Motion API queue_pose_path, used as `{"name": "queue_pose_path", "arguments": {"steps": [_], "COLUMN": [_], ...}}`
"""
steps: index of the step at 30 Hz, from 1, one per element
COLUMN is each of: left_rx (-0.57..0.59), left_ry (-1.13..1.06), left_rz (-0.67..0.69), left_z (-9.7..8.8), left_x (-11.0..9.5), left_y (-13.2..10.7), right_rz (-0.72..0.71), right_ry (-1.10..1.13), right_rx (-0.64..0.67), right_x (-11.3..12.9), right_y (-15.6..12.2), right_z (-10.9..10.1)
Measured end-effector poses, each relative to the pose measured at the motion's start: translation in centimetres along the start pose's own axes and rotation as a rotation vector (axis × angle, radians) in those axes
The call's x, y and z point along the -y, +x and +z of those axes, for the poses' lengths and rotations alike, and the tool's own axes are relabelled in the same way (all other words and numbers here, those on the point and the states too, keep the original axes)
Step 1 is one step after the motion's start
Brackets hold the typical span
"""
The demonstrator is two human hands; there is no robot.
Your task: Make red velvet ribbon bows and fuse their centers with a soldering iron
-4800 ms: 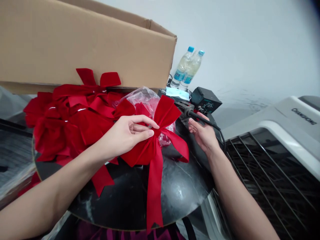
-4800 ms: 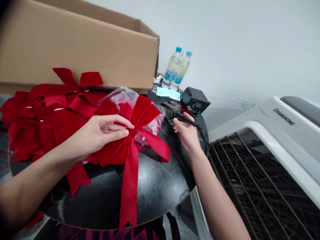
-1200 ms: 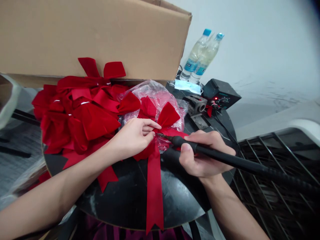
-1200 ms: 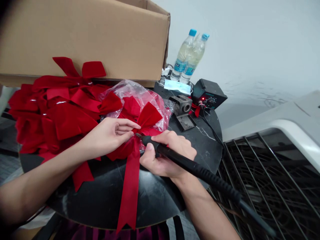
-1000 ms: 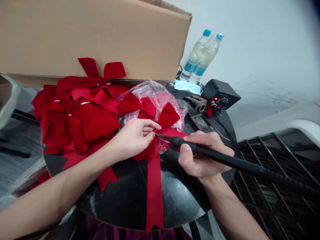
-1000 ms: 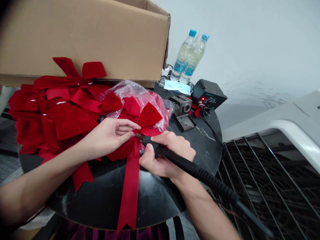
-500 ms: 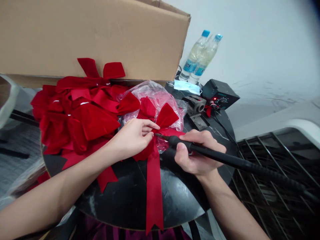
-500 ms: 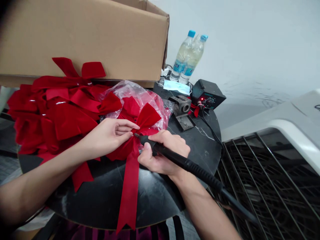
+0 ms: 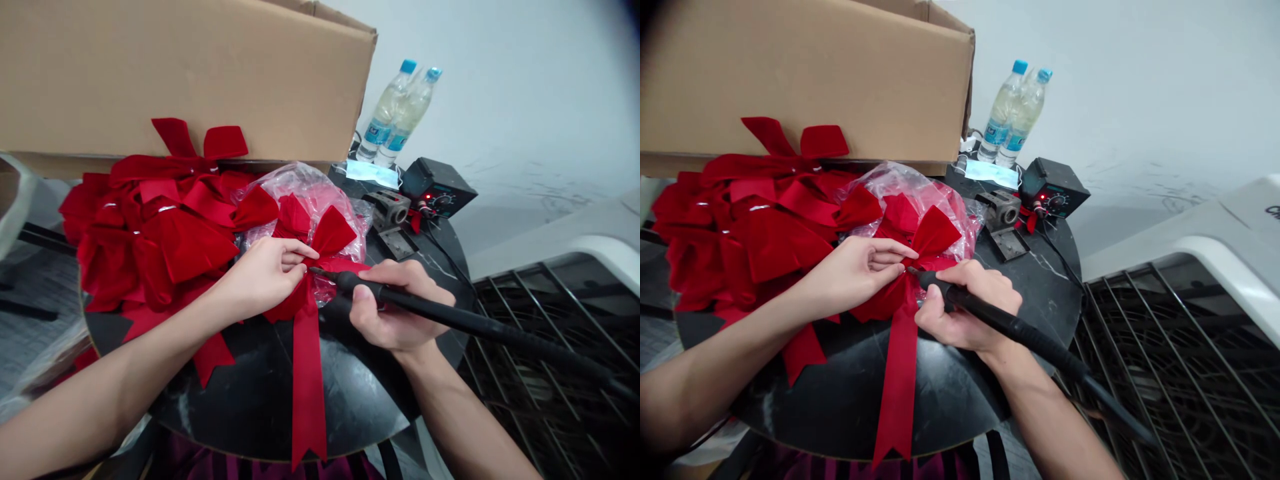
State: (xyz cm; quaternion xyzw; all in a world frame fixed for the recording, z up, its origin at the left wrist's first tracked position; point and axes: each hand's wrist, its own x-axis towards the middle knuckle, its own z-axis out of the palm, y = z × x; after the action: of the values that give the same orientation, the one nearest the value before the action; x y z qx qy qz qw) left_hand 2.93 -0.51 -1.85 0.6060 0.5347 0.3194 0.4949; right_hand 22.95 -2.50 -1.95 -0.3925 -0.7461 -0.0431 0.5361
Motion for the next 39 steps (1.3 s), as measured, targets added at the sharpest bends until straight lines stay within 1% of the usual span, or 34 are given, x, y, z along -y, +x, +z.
{"name": "queue_pose_path", "arguments": {"steps": [1, 3, 5, 8, 10, 12, 14, 16, 20, 22, 27, 31, 33, 35, 39], "left_rx": [0.009, 0.031, 0.049, 0.063, 0.07, 0.067, 0.062, 0.064, 0.071, 0.072, 0.088, 0.104, 0.102, 0.097, 0.099], "left_ry": [-0.004, -0.013, -0.026, -0.058, -0.068, -0.066, -0.065, -0.076, -0.087, -0.082, -0.088, -0.114, -0.119, -0.114, -0.126], "left_rz": [-0.012, -0.039, -0.06, -0.08, -0.092, -0.104, -0.11, -0.116, -0.103, -0.094, -0.103, -0.099, -0.097, -0.099, -0.102], "left_z": [-0.2, -0.5, -0.9, -1.2, -1.2, -1.1, -1.1, -1.1, -1.1, -1.2, -1.2, -1.3, -1.3, -1.4, -1.5], "left_x": [0.0, 0.1, 0.3, 0.3, 0.2, 0.0, -0.2, -0.3, -0.2, -0.2, -0.3, -0.5, -0.6, -0.6, -0.7], "left_y": [0.1, 0.2, 0.3, 0.4, 0.5, 0.4, 0.4, 0.3, 0.2, 0.2, 0.2, 0.0, -0.1, -0.1, 0.0], "right_rz": [0.003, -0.004, -0.017, 0.026, 0.115, 0.194, 0.305, 0.402, 0.469, 0.511, 0.578, 0.583, 0.582, 0.581, 0.618], "right_ry": [0.013, 0.032, 0.02, -0.025, 0.013, 0.045, 0.049, 0.047, 0.062, 0.086, 0.176, 0.184, 0.176, 0.175, 0.218], "right_rx": [-0.047, -0.184, -0.323, -0.492, -0.582, -0.609, -0.57, -0.517, -0.425, -0.33, -0.013, 0.149, 0.199, 0.215, 0.18], "right_x": [0.1, -0.1, -1.1, -4.3, -7.1, -9.9, -12.1, -13.6, -15.1, -15.7, -17.1, -17.7, -17.8, -18.0, -18.2], "right_y": [0.2, 0.8, 1.5, 2.4, 2.7, 2.7, 2.5, 2.2, 2.0, 2.1, 2.4, 2.5, 2.5, 2.5, 2.1], "right_z": [-0.3, -1.1, -2.3, -4.1, -5.1, -5.7, -5.9, -5.8, -5.0, -4.5, -3.3, -2.8, -2.7, -2.6, -2.1]}}
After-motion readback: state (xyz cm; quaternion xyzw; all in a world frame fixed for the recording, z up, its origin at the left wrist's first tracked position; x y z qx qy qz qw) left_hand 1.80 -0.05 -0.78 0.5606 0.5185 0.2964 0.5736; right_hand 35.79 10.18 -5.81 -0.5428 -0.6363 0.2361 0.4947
